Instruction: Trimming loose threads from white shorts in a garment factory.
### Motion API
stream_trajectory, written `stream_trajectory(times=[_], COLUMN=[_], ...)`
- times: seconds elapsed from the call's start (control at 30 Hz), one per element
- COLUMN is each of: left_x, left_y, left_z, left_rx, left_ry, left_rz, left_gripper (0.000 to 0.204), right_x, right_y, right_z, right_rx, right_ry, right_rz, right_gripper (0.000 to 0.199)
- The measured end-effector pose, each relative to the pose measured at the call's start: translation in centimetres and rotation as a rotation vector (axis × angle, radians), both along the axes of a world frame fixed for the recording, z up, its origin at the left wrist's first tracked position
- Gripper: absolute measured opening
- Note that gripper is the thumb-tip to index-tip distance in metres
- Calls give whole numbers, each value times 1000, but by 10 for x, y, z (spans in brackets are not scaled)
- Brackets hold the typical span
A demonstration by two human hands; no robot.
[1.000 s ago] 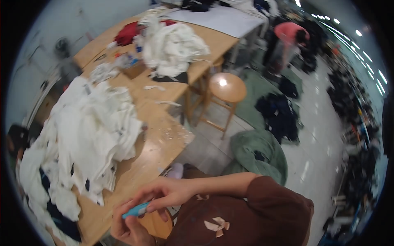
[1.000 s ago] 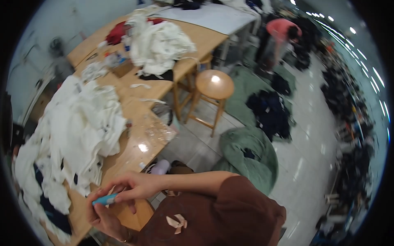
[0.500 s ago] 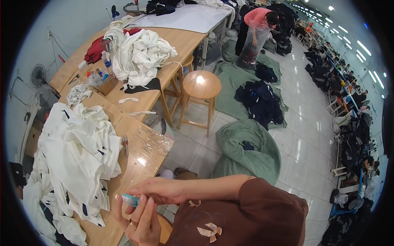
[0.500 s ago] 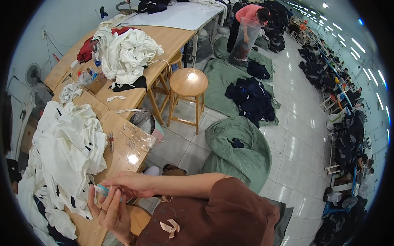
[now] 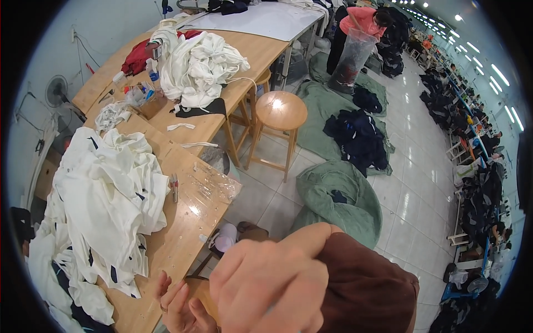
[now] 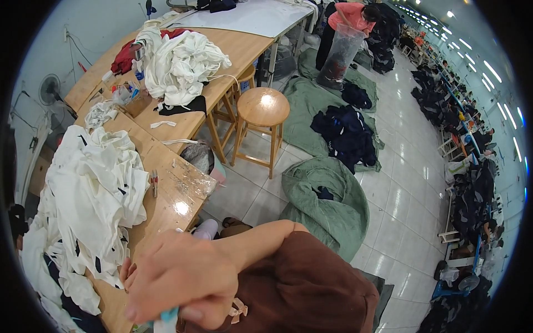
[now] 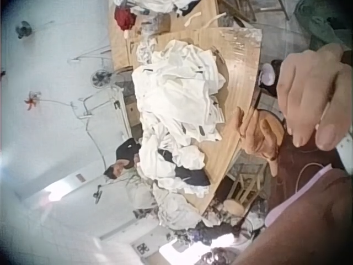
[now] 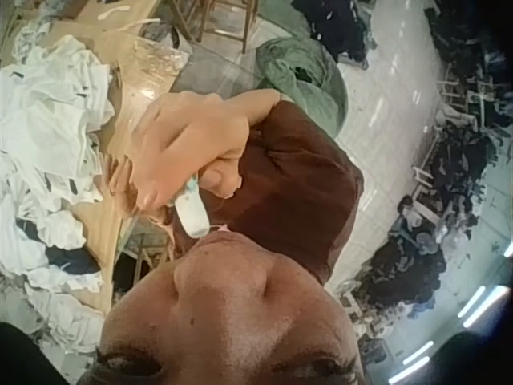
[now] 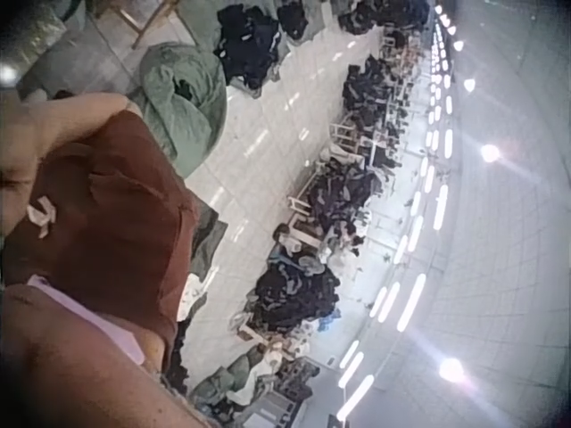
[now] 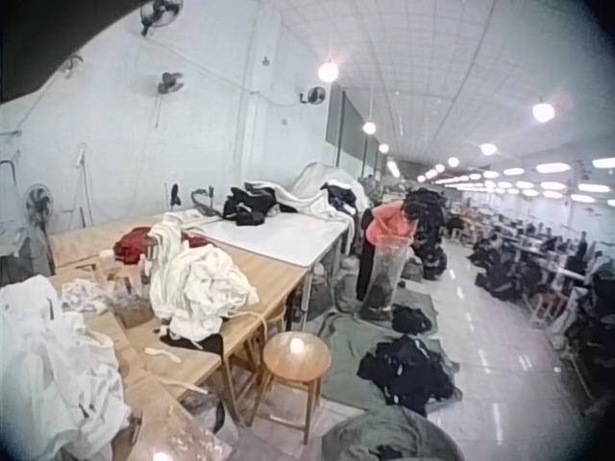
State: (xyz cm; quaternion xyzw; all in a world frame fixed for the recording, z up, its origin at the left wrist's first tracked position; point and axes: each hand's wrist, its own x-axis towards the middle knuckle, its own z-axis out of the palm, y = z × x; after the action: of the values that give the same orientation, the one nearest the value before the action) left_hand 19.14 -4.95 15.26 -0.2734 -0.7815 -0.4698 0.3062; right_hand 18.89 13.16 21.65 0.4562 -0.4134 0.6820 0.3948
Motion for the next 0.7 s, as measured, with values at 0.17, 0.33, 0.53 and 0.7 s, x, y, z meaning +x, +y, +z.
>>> stream_trajectory(times=[0.17, 0.33, 0.53, 0.7], left_x=[5, -53, -54, -52], left_y=[1, -41, -34, -31], left_z=[19, 21, 19, 18], left_rx=[-53, -899, -922, -950], left_ry=[-243, 707, 665, 626], left_rz=[-109, -599, -604, -593], left_gripper=[14, 11, 10, 10], right_x=[4, 13, 14, 19], right_y=[-21, -17, -15, -10], right_z=[20, 36, 33, 40], right_rx=[-169, -143, -162, -33], right_ry=[-45, -181, -198, -379], right_rz=[-13, 30, -19, -16], right_gripper=[33, 33, 32, 32])
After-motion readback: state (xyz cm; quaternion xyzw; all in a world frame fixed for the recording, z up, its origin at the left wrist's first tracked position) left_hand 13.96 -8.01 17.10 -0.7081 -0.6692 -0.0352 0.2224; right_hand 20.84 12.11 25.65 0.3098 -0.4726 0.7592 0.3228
